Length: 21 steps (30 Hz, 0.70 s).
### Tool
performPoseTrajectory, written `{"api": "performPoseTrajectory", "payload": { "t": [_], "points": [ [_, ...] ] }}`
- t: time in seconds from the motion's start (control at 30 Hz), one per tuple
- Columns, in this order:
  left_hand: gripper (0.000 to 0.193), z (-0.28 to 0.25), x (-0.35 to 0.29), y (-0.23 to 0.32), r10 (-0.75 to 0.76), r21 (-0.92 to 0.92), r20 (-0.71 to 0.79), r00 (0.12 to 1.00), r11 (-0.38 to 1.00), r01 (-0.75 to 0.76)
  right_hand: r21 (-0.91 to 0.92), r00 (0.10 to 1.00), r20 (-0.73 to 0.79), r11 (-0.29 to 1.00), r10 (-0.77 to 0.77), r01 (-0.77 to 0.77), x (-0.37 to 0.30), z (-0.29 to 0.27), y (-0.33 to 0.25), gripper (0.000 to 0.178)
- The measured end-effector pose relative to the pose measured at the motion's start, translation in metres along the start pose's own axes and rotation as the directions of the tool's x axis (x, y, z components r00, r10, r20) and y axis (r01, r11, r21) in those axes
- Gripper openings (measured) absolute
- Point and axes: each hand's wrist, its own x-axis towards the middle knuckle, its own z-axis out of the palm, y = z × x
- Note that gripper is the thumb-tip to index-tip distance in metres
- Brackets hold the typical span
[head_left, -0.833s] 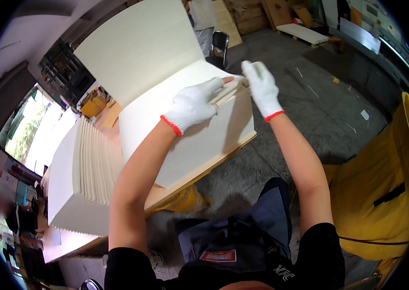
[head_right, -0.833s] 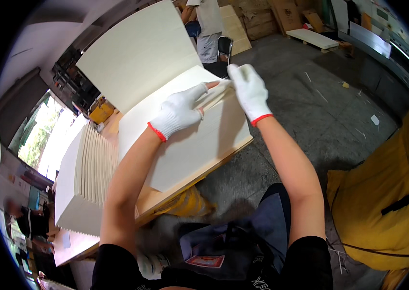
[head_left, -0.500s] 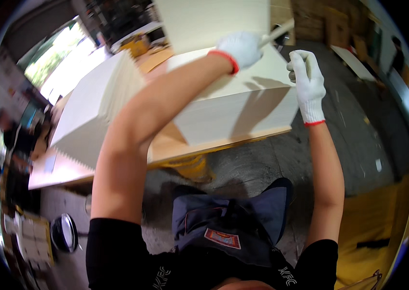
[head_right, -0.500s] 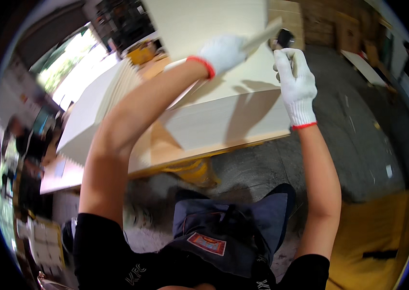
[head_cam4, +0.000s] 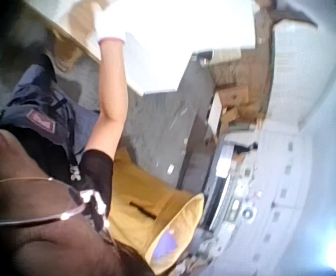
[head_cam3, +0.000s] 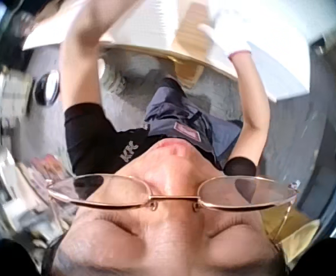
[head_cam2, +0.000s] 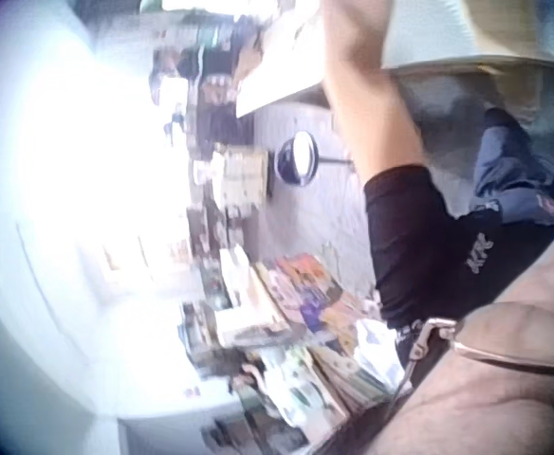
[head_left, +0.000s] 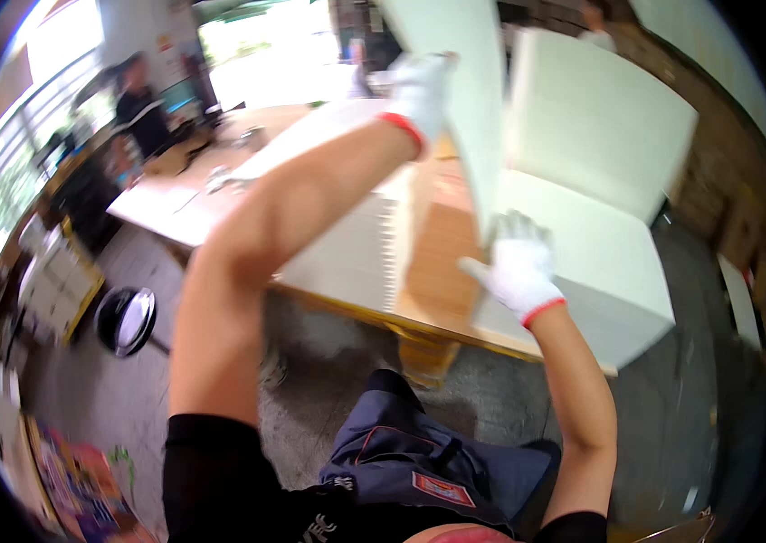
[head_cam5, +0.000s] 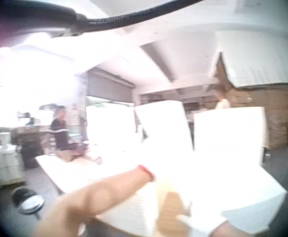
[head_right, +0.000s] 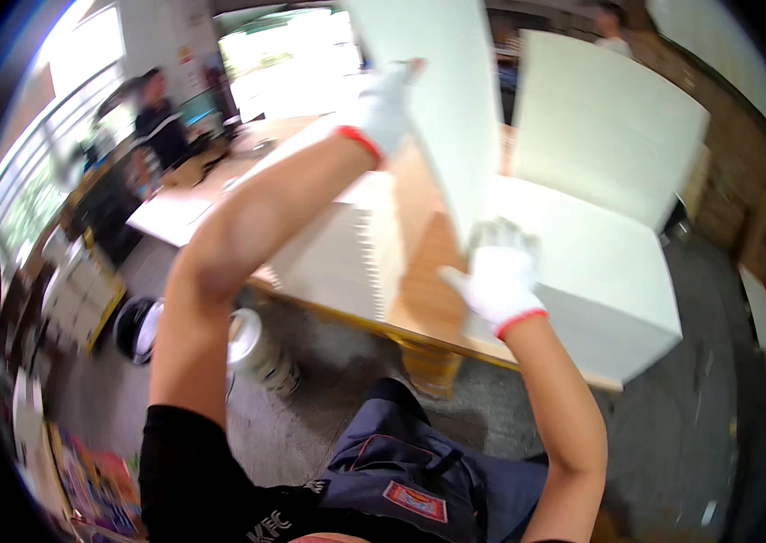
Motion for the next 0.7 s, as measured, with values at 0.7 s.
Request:
{"api": "performPoseTrajectory", "payload": {
  "t": [0.7],
  "points": [
    [0.032, 0.006, 0.046, -0.039, 0.073, -0.512, -0.145, 0.987, 0.848, -0.138, -0.092, 0.998, -0.056, 0.996, 0.012, -0.017, -0.003, 0.028, 0.001, 0.088]
  ]
}}
